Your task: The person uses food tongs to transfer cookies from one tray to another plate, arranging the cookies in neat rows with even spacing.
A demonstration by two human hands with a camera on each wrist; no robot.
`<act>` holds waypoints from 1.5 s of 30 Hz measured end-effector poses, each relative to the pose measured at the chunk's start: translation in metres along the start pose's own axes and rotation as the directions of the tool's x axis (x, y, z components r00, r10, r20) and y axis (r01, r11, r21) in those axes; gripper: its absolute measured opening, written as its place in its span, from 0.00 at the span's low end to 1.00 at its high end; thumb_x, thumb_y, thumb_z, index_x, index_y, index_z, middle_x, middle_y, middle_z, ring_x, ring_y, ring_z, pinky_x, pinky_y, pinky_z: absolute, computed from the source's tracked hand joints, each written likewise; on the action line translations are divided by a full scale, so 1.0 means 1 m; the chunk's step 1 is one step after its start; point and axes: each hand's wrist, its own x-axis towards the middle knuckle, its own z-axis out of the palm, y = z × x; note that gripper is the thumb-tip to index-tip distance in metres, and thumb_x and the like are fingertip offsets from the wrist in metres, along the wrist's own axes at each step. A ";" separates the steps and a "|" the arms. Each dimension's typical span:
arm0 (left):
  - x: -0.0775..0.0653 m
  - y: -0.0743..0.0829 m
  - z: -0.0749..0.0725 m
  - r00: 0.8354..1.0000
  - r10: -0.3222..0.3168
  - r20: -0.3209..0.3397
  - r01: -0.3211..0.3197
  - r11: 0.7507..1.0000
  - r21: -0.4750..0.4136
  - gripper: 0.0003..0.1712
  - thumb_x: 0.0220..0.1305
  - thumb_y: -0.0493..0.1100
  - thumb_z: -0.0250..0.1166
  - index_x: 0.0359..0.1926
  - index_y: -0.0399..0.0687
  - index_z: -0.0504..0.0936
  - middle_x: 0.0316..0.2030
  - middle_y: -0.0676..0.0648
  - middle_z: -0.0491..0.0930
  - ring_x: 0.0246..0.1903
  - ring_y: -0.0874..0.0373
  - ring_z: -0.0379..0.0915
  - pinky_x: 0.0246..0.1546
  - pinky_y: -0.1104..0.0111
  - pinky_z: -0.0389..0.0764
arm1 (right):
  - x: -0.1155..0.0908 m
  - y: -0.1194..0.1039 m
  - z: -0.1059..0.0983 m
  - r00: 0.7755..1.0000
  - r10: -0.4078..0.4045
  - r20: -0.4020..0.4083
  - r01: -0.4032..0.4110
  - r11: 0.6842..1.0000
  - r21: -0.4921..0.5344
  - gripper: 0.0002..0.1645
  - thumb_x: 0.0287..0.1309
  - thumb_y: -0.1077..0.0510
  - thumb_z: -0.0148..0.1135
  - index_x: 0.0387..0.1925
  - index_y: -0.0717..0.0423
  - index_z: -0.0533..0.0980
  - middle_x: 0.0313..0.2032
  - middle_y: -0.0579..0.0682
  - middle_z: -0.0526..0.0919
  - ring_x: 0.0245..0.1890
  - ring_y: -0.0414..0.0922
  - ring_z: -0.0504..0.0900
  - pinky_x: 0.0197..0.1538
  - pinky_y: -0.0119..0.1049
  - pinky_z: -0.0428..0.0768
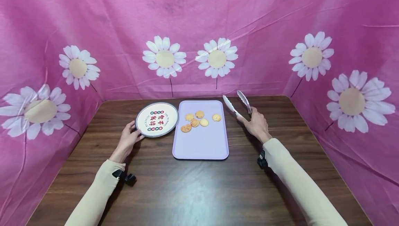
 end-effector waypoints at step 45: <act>-0.004 -0.004 0.001 0.999 0.025 -0.029 -0.025 1.000 0.000 0.40 0.75 0.26 0.46 0.83 0.40 0.47 0.76 0.29 0.58 0.67 0.42 0.65 0.41 0.85 0.85 | -0.012 -0.047 -0.048 0.873 -0.423 0.242 0.473 0.856 -0.209 0.35 0.65 0.44 0.71 0.63 0.62 0.76 0.52 0.61 0.87 0.49 0.59 0.86 0.45 0.64 0.87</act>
